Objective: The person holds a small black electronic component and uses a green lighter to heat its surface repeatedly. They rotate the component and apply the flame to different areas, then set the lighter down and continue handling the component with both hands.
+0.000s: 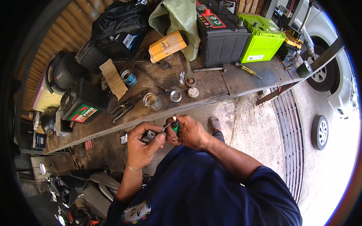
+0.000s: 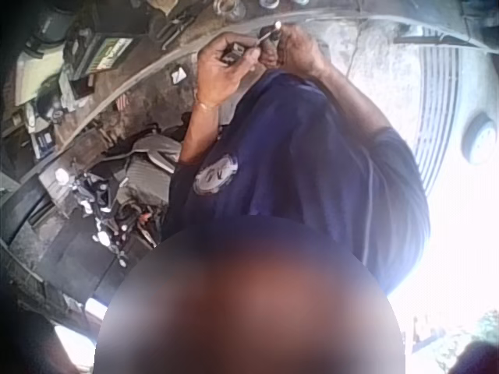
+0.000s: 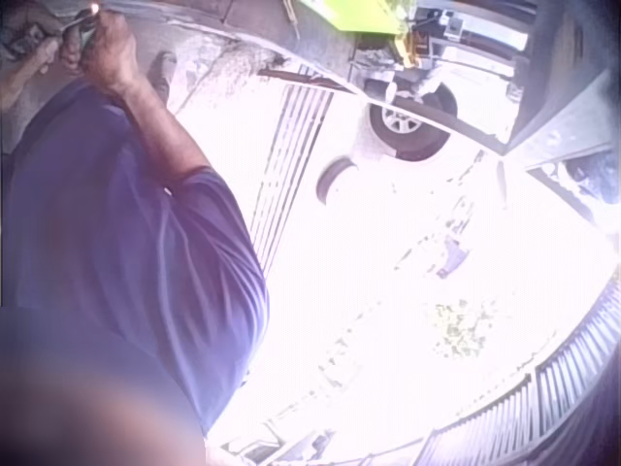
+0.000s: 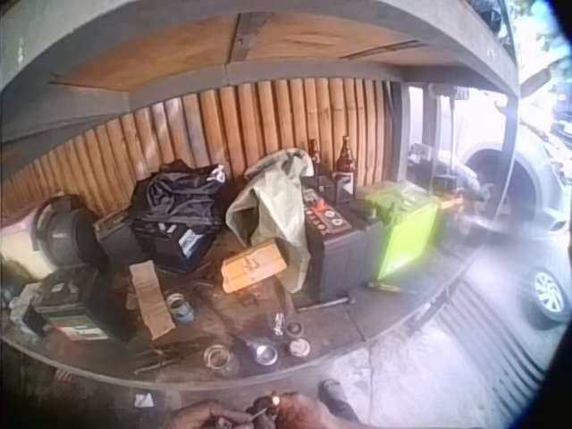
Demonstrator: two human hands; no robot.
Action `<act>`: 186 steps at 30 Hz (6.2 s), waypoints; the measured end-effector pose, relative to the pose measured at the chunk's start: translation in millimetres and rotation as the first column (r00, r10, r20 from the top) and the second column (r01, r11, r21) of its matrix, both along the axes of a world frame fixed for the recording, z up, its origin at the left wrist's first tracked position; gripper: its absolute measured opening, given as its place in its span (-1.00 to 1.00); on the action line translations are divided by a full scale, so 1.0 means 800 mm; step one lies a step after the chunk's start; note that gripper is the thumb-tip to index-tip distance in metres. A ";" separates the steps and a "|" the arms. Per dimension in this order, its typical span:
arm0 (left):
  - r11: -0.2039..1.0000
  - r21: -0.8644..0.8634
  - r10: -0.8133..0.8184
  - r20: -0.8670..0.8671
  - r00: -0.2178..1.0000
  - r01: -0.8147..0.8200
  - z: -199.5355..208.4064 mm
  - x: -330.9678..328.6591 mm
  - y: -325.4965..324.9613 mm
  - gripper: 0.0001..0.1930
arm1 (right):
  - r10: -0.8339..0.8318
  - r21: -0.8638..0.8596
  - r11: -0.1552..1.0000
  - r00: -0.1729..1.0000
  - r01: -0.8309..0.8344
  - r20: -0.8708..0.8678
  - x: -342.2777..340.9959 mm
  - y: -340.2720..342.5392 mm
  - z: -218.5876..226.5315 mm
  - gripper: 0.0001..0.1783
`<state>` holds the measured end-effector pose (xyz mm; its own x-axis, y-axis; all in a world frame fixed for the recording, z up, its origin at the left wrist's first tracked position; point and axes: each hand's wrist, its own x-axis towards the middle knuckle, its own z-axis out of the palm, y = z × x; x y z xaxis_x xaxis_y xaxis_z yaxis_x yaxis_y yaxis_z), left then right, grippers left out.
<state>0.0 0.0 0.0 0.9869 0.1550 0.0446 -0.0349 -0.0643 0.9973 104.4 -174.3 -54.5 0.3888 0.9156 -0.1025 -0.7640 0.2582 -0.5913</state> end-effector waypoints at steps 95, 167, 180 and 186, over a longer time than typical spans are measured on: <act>0.965 -0.259 -0.030 0.007 1.000 0.031 -0.015 -0.016 0.013 -0.48 | -0.062 0.049 0.891 0.014 0.452 0.998 0.028 -0.043 0.130 -0.82; 0.991 0.085 0.078 0.275 0.958 -0.105 -0.013 -0.029 0.010 -0.49 | 0.036 0.104 0.963 -0.505 0.247 0.862 0.035 -0.029 0.161 -0.61; 0.994 0.067 0.063 0.273 0.960 -0.084 -0.015 -0.029 0.009 -0.49 | 0.052 0.082 0.966 -0.495 0.247 0.867 0.034 -0.033 0.159 -0.59; 0.999 0.014 0.043 0.254 0.966 -0.048 -0.013 -0.030 0.006 -0.49 | 0.014 0.100 0.961 -0.406 0.258 0.914 0.030 -0.034 0.157 -0.62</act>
<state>-24.2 4.6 -10.1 0.9349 0.1961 0.2958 -0.2830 -0.0910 0.9548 128.7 -201.6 70.8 0.1685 0.8567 0.4875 0.8950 0.0742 -0.4398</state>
